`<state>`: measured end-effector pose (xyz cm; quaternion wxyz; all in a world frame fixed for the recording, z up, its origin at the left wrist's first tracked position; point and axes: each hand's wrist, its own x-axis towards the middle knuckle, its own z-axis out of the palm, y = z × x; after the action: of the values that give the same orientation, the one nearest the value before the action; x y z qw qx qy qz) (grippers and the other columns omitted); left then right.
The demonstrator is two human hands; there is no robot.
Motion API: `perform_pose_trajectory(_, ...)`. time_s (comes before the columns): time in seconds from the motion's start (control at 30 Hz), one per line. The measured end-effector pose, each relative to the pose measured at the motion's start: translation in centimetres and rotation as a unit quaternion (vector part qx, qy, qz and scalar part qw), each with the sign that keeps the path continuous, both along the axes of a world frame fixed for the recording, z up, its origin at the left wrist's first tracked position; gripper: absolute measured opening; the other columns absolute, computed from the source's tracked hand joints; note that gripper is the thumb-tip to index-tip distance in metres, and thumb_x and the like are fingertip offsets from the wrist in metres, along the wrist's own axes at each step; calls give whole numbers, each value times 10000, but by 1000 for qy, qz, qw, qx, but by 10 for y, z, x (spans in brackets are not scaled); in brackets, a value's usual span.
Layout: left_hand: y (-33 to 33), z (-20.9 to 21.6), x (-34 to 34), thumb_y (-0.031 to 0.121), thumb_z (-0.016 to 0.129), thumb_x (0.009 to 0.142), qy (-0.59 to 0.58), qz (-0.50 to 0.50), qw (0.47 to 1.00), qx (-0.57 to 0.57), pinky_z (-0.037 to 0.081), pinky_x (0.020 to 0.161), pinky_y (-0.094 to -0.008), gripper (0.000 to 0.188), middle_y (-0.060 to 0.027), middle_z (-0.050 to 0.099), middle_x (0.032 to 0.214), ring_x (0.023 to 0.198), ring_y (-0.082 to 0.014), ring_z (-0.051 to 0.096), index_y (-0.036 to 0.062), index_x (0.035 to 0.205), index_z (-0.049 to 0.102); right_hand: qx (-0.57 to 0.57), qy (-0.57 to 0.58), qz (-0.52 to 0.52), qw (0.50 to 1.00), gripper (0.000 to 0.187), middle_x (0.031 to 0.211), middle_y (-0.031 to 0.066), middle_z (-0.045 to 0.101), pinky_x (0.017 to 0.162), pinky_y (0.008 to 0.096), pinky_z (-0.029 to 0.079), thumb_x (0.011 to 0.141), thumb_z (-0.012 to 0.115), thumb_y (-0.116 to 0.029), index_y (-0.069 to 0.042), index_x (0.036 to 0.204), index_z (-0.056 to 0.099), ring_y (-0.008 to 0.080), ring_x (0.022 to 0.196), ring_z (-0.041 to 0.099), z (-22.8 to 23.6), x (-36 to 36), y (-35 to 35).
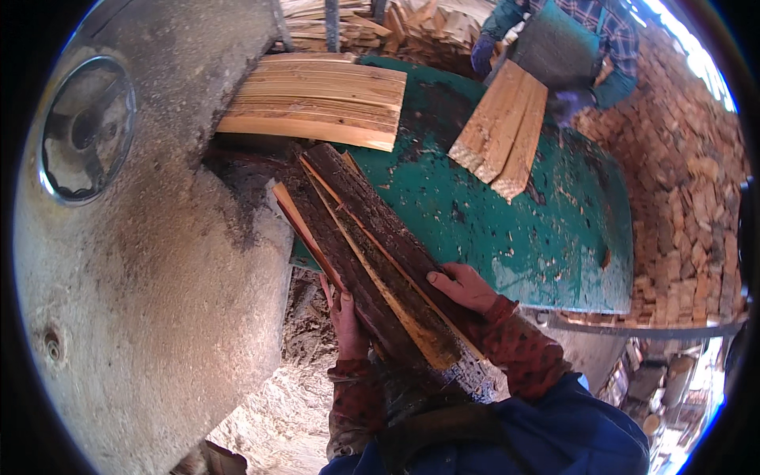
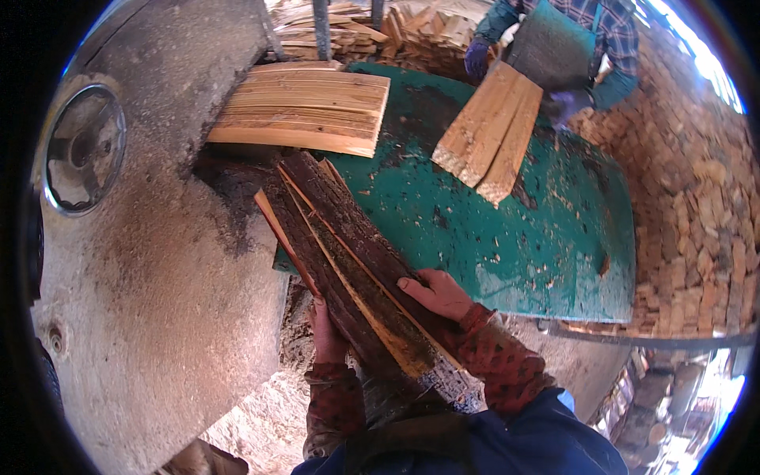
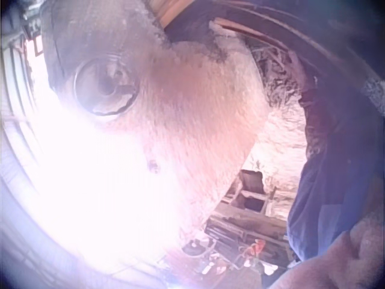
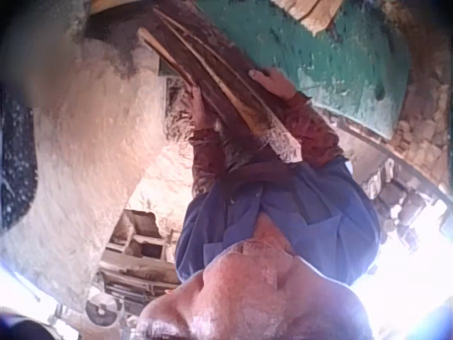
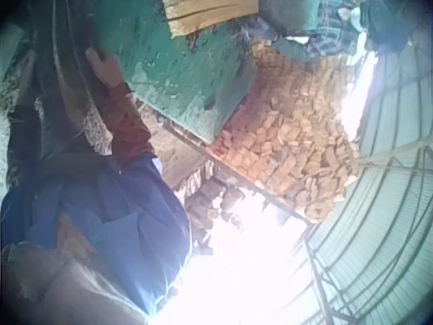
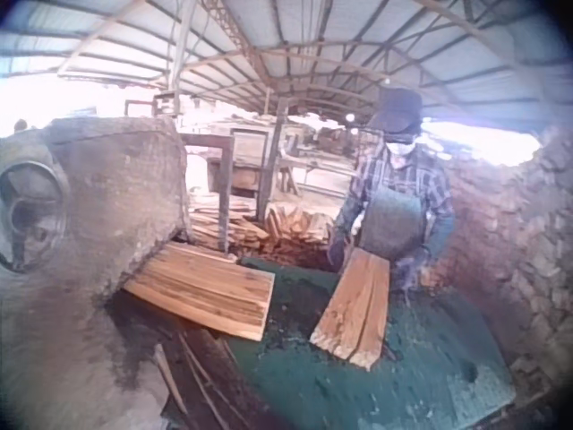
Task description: The person feeds logs into a bandsaw to cut them into planks, then carries the cut wood to a metal rack and stacks it. The person repeats this process, handling both the raw logs and the finished planks.
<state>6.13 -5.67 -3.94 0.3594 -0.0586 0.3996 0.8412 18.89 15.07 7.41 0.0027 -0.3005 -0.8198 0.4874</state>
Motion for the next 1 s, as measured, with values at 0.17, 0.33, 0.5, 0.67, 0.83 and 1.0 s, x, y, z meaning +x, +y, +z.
perform_pose_trajectory(0.17,6,19,7,599,492,928,-67,-66,995,38,394,1063,-426,730,-109,481,1400,1246,-289,484,84,1433,381,40,16,-58,997,639,680,253,582,632,434,461,875,594,-566,71,847,645,322,656,619,-16,23,-21)
perform_pose_trajectory(0.33,0,28,-4,652,392,936,-112,-118,987,3,337,1110,-423,775,-96,395,1479,1321,-300,402,96,1473,327,11,30,-52,998,676,671,255,584,645,447,470,868,579,-604,67,841,653,354,668,626,-5,18,-25)
perform_pose_trajectory(0.5,14,53,-2,672,337,941,-84,-142,986,-35,323,1121,-421,791,-102,353,1506,1340,-294,384,110,1495,288,32,6,-53,998,750,739,275,616,695,455,488,849,565,-658,87,829,646,396,769,652,-27,29,-24)
perform_pose_trajectory(0.67,-7,25,-14,684,308,942,-69,-162,984,0,329,1118,-436,801,-105,349,1509,1337,-306,391,112,1501,276,1,21,-66,998,776,832,282,641,758,469,493,835,565,-682,89,874,645,407,869,650,-34,39,-42)
perform_pose_trajectory(0.83,-14,18,-5,682,284,946,-67,-191,977,-61,338,1114,-453,797,-116,368,1500,1326,-321,408,111,1502,278,-39,136,-113,984,746,947,280,645,796,459,485,844,594,-642,83,1019,627,391,936,644,-42,62,-66)
perform_pose_trajectory(1.0,-36,9,7,693,317,930,-81,-215,972,-40,338,1119,-456,814,-115,378,1496,1331,-317,409,107,1495,297,-29,63,-103,992,865,1043,287,641,858,456,478,803,612,-687,77,1204,558,382,1002,635,-40,84,-79)
